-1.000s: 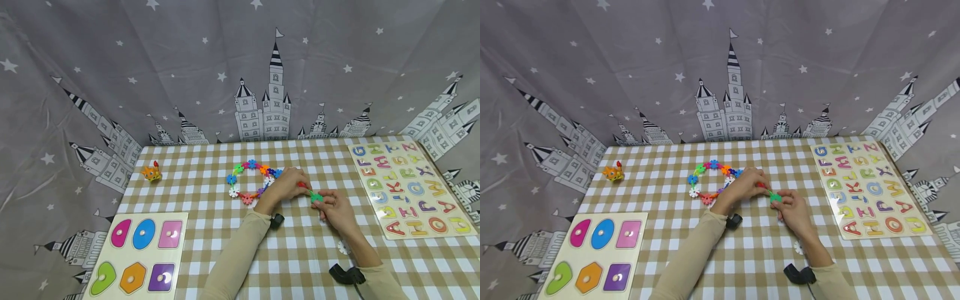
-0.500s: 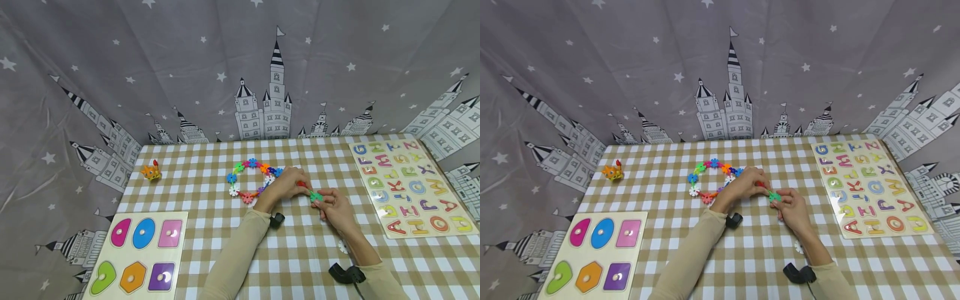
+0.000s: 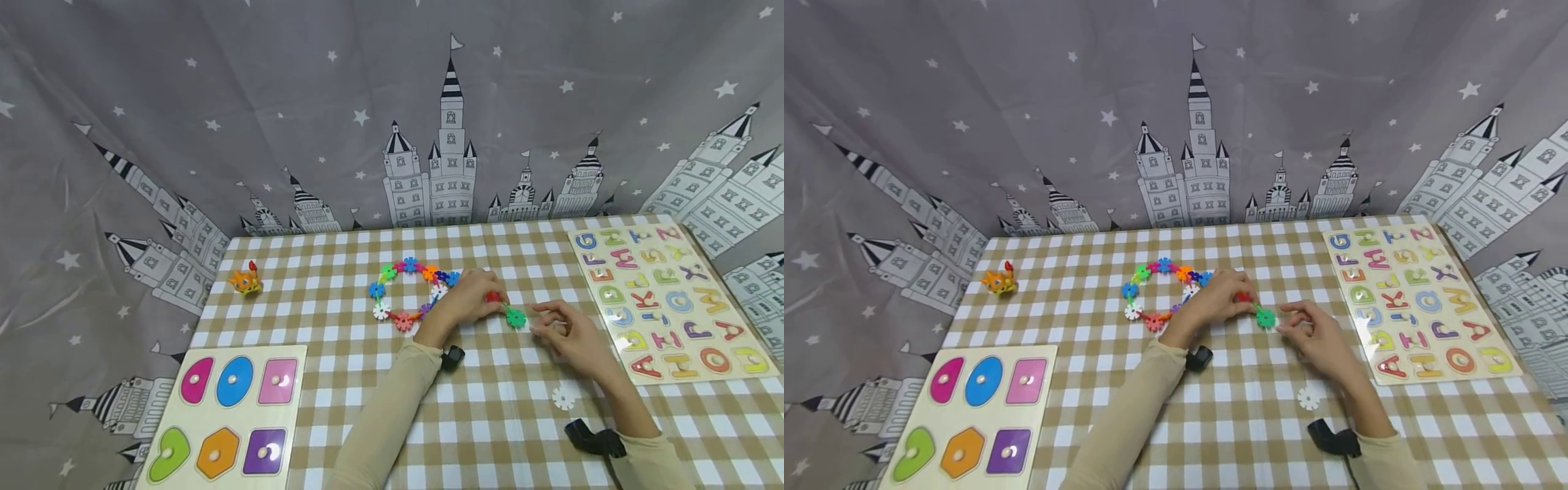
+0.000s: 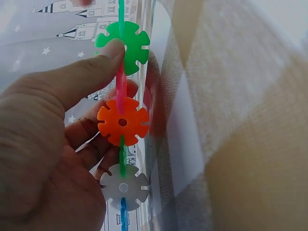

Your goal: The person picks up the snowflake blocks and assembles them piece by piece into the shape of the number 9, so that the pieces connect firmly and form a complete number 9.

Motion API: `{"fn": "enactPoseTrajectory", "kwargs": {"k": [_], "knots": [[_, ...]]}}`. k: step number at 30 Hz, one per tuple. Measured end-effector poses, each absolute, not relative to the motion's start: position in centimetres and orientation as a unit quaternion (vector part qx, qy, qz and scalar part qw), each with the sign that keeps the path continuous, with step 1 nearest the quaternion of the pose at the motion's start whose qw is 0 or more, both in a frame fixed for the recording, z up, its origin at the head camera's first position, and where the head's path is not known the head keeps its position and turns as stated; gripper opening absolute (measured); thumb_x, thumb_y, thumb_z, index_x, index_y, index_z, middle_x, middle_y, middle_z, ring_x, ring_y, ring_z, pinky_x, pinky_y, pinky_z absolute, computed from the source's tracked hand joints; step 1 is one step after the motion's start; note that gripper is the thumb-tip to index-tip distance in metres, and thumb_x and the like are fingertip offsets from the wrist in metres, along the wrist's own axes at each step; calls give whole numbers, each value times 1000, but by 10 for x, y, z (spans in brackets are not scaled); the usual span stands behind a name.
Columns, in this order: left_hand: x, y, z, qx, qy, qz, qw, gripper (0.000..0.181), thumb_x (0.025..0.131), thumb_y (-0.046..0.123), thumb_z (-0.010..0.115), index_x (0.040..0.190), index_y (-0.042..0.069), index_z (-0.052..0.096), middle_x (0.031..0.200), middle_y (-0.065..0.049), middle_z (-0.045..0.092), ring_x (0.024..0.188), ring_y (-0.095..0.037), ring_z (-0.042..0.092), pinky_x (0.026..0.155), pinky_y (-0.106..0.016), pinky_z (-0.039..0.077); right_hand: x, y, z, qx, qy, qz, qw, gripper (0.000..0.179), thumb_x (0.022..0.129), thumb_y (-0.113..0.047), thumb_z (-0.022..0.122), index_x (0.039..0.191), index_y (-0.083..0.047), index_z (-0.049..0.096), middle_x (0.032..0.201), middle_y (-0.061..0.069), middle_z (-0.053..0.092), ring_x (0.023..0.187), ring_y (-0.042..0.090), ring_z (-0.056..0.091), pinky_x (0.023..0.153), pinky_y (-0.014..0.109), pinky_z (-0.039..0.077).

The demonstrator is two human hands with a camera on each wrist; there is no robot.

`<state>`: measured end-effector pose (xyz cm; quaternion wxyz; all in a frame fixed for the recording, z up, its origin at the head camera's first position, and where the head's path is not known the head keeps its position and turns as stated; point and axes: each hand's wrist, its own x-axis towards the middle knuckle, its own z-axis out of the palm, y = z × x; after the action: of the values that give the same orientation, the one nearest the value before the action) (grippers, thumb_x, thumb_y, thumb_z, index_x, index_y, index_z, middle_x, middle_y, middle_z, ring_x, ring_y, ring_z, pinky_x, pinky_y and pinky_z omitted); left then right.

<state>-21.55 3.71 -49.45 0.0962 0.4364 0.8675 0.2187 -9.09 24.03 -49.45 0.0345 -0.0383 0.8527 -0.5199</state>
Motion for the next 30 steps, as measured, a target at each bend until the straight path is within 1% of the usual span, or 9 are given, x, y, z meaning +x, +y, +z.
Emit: {"fn": "enactPoseTrajectory", "kwargs": {"k": [3, 6, 11, 15, 17, 19, 23, 27, 30], "knots": [[-219, 37, -493, 433, 870, 215, 96, 21, 90, 39, 69, 103, 23, 75, 106, 8, 64, 104, -10, 54, 98, -29, 33, -87, 258, -489, -96, 874, -475, 30, 33, 87, -8, 73, 116, -1, 60, 84, 4, 62, 54, 6, 48, 48, 23, 42], [-223, 34, -493, 426, 874, 214, 91, 20, 91, 39, 69, 102, 23, 74, 106, 7, 63, 103, -11, 54, 98, -31, 33, -85, 271, -488, -149, 884, -440, 47, 34, 81, -11, 79, 110, -7, 63, 80, -2, 58, 58, 5, 45, 52, 22, 38], [-225, 32, -494, 421, 875, 218, 93, 19, 90, 38, 69, 102, 23, 74, 106, 7, 64, 104, -11, 54, 100, -32, 33, -74, 281, -494, -221, 873, -425, 91, 42, 71, -23, 86, 107, -14, 64, 83, -3, 53, 63, 10, 44, 55, 20, 37], [-222, 35, -496, 427, 872, 218, 98, 20, 91, 38, 69, 103, 23, 74, 108, 7, 64, 104, -11, 54, 101, -33, 33, -60, 283, -498, -252, 877, -395, 109, 42, 70, -36, 85, 102, -21, 62, 90, -5, 48, 70, 6, 44, 61, 17, 39], [-221, 37, -496, 430, 871, 216, 102, 20, 91, 39, 69, 103, 24, 74, 109, 7, 64, 105, -11, 54, 102, -33, 32, -55, 283, -499, -252, 888, -368, 109, 41, 71, -41, 83, 99, -25, 60, 93, -8, 45, 74, 2, 42, 64, 16, 37], [-219, 38, -496, 430, 870, 216, 106, 21, 91, 39, 68, 104, 24, 74, 109, 7, 64, 105, -11, 54, 102, -33, 32, -52, 281, -498, -249, 900, -342, 105, 38, 71, -42, 83, 96, -27, 59, 94, -10, 43, 75, 0, 41, 65, 16, 36], [-217, 40, -495, 430, 872, 211, 103, 20, 91, 39, 68, 104, 24, 74, 109, 6, 63, 107, -12, 54, 102, -34, 32, -52, 278, -494, -225, 919, -308, 104, 33, 72, -35, 84, 90, -27, 57, 92, -10, 43, 72, -1, 41, 64, 17, 35], [-216, 41, -496, 433, 873, 202, 101, 17, 92, 34, 68, 105, 25, 74, 112, 6, 63, 111, -14, 53, 104, -35, 32, -58, 272, -491, -162, 930, -313, 106, 27, 80, -24, 80, 88, -23, 55, 80, -10, 46, 67, 0, 41, 60, 19, 36], [-215, 41, -497, 436, 873, 195, 104, 23, 87, 27, 69, 109, 27, 72, 119, 5, 62, 119, -16, 48, 107, -37, 29, -64, 265, -491, -121, 939, -314, 73, 20, 86, -20, 75, 89, -18, 55, 69, -9, 46, 60, 1, 40, 54, 21, 35]]}}
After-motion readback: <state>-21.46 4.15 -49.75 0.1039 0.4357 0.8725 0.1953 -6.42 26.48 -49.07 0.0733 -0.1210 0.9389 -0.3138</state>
